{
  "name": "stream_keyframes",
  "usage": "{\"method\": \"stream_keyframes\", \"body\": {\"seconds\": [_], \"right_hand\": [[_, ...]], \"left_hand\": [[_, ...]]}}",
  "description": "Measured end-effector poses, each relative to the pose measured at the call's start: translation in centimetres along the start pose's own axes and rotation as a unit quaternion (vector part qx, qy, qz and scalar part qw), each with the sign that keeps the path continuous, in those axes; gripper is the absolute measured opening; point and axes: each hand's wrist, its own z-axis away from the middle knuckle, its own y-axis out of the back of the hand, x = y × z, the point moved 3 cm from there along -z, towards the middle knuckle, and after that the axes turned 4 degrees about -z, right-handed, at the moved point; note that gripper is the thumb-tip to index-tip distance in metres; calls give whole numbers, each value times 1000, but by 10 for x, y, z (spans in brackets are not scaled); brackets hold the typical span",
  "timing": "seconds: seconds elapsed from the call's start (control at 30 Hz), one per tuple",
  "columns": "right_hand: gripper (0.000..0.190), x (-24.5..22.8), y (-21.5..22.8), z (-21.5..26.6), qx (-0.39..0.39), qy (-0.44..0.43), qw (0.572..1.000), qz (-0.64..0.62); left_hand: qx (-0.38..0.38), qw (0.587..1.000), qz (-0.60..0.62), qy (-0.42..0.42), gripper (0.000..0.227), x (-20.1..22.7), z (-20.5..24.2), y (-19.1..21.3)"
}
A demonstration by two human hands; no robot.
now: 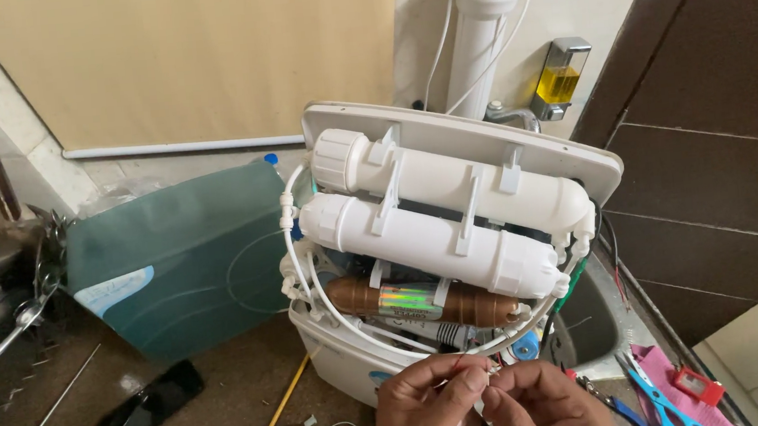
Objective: The person repairs the wiring of a countertop reverse-osmosis water purifier with its cover open. They strip and twist wire ends by hand, wind black electrical tape around a connection, and use pliers and scissors to cut and trim wires while working over the sink.
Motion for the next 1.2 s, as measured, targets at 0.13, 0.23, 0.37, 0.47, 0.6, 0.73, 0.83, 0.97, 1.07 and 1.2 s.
{"method": "stream_keyframes", "body": {"seconds": [0.13, 0.23, 0.37, 0.47, 0.6, 0.73, 0.83, 0.97, 1.07, 1.2], "right_hand": [[14, 1, 6, -2, 27, -40, 999, 20], [16, 4, 7, -4, 5, -65, 998, -9], [15, -18, -6, -1, 62, -59, 995, 57], [21, -63, -23, -7, 88, 61, 961, 255], [38, -116, -44, -17, -17, 435, 758, 487], [42, -147, -55, -30, -78, 493, 693, 520], [44, -158, -58, -42, -137, 508, 634, 566], [41, -182, -66, -67, -155, 545, 585, 580], [37, -198, -70, -90, -172, 548, 582, 576], [32, -201, -66, -115, -190, 513, 649, 528]], "left_hand": [[-20, 1000, -11, -13, 17, 0, 1, 2], [-14, 998, -44, -30, 16, 3, -1, 0], [-16, 996, -90, -9, 19, 25, -1, -13], [-2, 993, -117, -6, 19, 35, -6, -18], [-51, 986, -156, -19, 18, 58, -5, -37], [-87, 974, -200, -66, 16, 74, -16, -43], [-109, 983, -143, -47, 17, 82, -30, -47], [-168, 972, -162, -28, 17, 116, -45, -70], [-164, 972, -166, 6, 16, 137, -58, -83], [-166, 954, -247, -42, 18, 148, -79, -76]]}}
